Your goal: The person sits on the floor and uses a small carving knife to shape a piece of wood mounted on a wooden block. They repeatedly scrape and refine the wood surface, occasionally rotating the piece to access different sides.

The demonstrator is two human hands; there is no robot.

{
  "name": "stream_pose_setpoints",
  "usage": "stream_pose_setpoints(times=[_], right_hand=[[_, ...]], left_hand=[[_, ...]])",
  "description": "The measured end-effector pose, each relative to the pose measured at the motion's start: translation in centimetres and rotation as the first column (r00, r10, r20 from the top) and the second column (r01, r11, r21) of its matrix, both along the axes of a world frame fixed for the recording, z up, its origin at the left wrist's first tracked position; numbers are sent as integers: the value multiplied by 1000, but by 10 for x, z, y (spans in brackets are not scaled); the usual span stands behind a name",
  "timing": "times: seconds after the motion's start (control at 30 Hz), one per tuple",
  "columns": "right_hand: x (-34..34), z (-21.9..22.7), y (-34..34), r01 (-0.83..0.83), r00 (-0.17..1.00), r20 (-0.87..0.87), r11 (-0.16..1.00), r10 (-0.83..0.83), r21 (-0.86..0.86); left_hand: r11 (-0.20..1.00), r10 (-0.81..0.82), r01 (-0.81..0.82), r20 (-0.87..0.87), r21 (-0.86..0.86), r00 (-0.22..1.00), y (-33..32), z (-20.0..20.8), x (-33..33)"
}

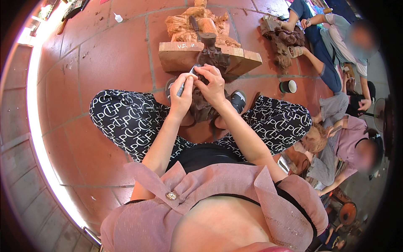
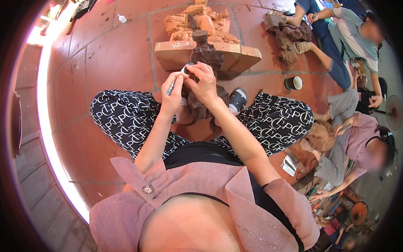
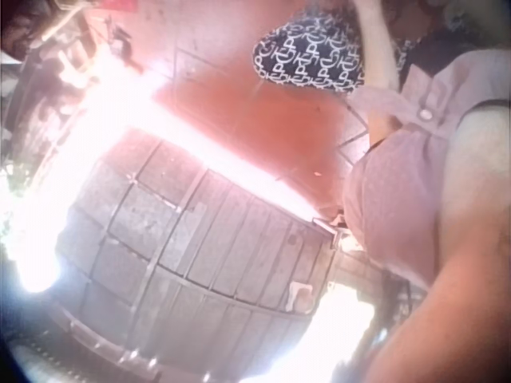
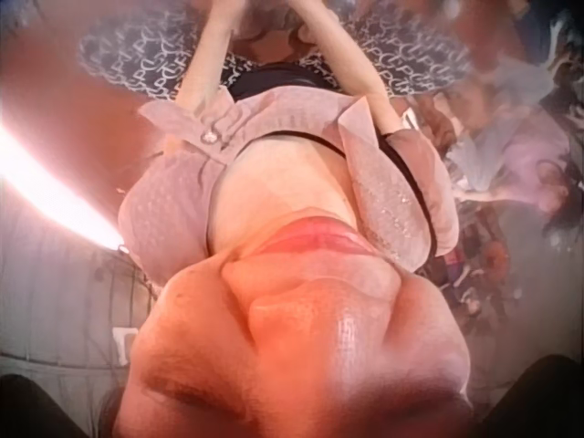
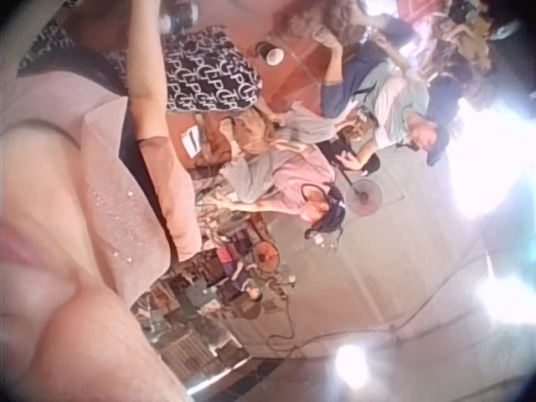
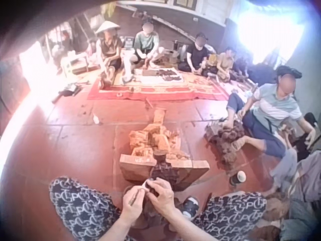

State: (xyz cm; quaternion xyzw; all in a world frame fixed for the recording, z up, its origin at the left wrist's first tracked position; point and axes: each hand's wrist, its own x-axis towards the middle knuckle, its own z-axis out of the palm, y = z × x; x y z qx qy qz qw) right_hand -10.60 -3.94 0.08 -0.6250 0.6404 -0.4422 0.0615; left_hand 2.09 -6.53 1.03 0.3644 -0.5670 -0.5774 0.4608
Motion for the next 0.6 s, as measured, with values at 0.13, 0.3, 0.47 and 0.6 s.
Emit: stream_pose_setpoints(times=[0.13,0.3,0.47,0.6], right_hand=[[4,6,0,93,962,262,995,-84,-22],[6,-9,25,-15,969,246,997,-3,70],[3,-5,21,14,976,218,1000,-19,24],[-3,-2,9,40,985,167,999,-39,-1]], left_hand=[[996,30,-31,-6,-81,1000,-2,3,-11],[982,104,-62,239,-179,965,21,-2,1],[971,109,-70,163,-228,981,18,0,-10],[972,93,-56,156,-229,983,6,-10,-18]])
